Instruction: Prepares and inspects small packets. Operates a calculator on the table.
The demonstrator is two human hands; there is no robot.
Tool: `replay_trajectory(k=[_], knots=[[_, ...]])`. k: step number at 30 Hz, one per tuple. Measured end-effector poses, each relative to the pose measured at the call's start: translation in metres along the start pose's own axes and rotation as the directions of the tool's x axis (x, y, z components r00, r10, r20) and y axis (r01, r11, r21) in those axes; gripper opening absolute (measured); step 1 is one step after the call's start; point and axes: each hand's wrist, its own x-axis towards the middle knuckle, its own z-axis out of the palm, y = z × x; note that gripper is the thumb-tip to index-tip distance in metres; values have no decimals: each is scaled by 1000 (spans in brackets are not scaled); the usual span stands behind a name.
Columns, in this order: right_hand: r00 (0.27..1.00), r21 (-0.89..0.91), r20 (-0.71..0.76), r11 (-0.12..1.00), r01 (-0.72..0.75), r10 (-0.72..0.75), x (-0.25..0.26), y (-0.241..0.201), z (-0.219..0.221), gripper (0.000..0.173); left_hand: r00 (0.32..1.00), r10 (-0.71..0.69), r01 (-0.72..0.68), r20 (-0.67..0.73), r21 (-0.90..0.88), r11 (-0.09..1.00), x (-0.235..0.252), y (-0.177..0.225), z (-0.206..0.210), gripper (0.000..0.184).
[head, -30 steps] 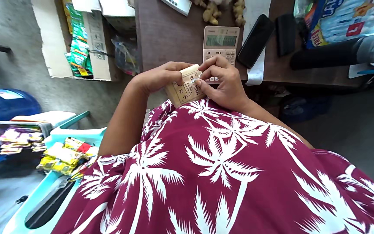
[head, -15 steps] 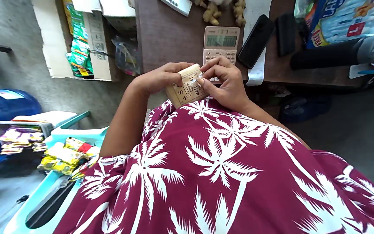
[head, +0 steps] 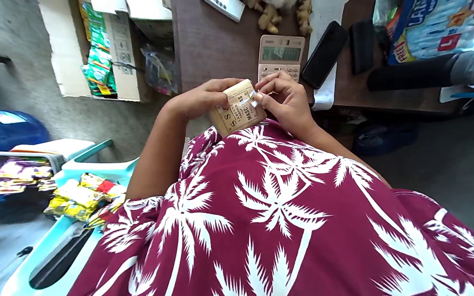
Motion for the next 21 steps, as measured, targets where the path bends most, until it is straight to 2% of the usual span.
replay_trajectory(k=[10, 19, 21], knots=[[999, 36, -1, 998, -43, 43, 6, 5, -2, 7, 1000, 25, -25, 9, -6, 1000, 1, -2, -3, 63], [988, 127, -11, 981, -150, 152, 7, 9, -1, 6, 1000, 16, -16, 9, 0, 1000, 1, 0, -3, 65], [975, 141, 21, 965, -222, 222, 8, 7, 1, 9, 1000, 16, -16, 10, 8, 1000, 1, 1, -1, 64]])
